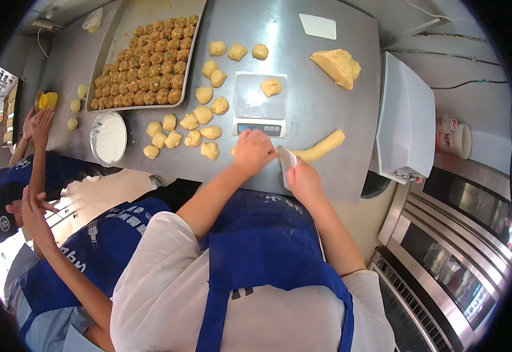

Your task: The person cuts a long piece of dough into smaller portions using a scraper, weighs the portions on a scale, and then flattens each portion by hand to wrap it around a ball of filling from a tray.

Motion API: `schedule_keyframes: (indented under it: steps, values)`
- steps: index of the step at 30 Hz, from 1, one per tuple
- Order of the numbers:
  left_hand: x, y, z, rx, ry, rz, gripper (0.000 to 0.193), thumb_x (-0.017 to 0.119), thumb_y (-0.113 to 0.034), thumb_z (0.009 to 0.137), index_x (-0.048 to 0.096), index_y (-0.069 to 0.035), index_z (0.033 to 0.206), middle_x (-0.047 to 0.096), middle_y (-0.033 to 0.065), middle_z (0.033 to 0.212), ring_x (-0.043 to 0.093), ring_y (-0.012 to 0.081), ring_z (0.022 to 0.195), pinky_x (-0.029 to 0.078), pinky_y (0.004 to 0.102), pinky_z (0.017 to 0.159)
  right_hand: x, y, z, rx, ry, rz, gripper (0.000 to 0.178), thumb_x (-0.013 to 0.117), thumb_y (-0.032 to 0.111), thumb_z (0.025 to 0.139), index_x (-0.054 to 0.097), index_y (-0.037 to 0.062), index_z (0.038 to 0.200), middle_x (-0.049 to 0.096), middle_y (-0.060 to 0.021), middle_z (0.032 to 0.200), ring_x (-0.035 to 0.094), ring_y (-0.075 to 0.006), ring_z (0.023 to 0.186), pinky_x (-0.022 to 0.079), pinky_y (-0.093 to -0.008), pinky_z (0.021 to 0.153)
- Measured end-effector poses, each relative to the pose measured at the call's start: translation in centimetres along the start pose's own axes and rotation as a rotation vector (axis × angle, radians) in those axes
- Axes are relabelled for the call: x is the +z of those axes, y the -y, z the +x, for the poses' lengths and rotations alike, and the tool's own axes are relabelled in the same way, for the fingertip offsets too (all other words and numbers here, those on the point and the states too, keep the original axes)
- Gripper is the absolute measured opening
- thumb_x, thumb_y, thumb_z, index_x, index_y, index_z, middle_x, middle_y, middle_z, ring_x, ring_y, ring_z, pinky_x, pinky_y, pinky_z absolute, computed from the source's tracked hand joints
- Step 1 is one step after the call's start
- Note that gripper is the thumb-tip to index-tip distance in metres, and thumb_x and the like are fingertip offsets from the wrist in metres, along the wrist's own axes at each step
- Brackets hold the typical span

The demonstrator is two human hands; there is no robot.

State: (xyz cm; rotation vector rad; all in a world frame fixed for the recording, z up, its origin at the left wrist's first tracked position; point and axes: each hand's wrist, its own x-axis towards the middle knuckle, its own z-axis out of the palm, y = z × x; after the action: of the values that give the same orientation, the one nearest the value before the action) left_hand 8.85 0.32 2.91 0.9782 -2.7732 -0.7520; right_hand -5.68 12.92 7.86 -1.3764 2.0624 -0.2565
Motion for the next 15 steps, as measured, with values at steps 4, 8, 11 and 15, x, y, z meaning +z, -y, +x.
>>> schedule_keyframes:
  steps: [4,8,11,15]
  values:
    - [-2.6,2.5,6.0,0.032,-0.548,-0.170,0.030,0.073,-0.019,0.076,0.069,-0.009,0.103,0.064,0.0073,0.104,0.058,0.0266,0.100,0.043,0.0447,0.094,-2.0,-1.2,-1.8,0.085,-0.131,0.158,0.030,0.050,0.020,0.093,0.061,-0.0029,0.108,0.067,-0.0272,0.091,0.065,-0.0456,0.085,0.052,-0.0522,0.077]
    - [-2.2,5.2,11.4,0.111,-0.472,-0.116,0.041,0.072,-0.018,0.083,0.062,-0.007,0.121,0.063,0.0149,0.117,0.058,0.0339,0.111,0.050,0.0421,0.094,-0.8,-3.8,-2.4,0.052,-0.177,0.166,0.032,0.050,0.021,0.094,0.060,-0.0045,0.110,0.066,-0.0298,0.093,0.065,-0.0460,0.089,0.051,-0.0520,0.079]
    - [-3.9,4.0,11.0,-0.272,-0.403,-0.506,0.040,0.067,-0.029,0.091,0.059,-0.007,0.123,0.064,0.0176,0.117,0.063,0.0356,0.102,0.051,0.0442,0.090,-2.1,-3.4,-2.9,0.073,-0.186,0.096,0.031,0.051,0.021,0.095,0.062,-0.0046,0.108,0.068,-0.0273,0.097,0.067,-0.0436,0.091,0.052,-0.0496,0.079]
    - [-6.3,6.8,5.1,-0.691,-0.281,-1.751,0.046,0.052,-0.044,0.100,0.061,-0.003,0.120,0.067,0.0158,0.111,0.064,0.0287,0.103,0.053,0.0412,0.086,-2.2,-3.7,-2.8,0.069,-0.198,0.147,0.032,0.050,0.019,0.095,0.061,-0.0074,0.109,0.067,-0.0290,0.097,0.065,-0.0456,0.091,0.051,-0.0515,0.081]
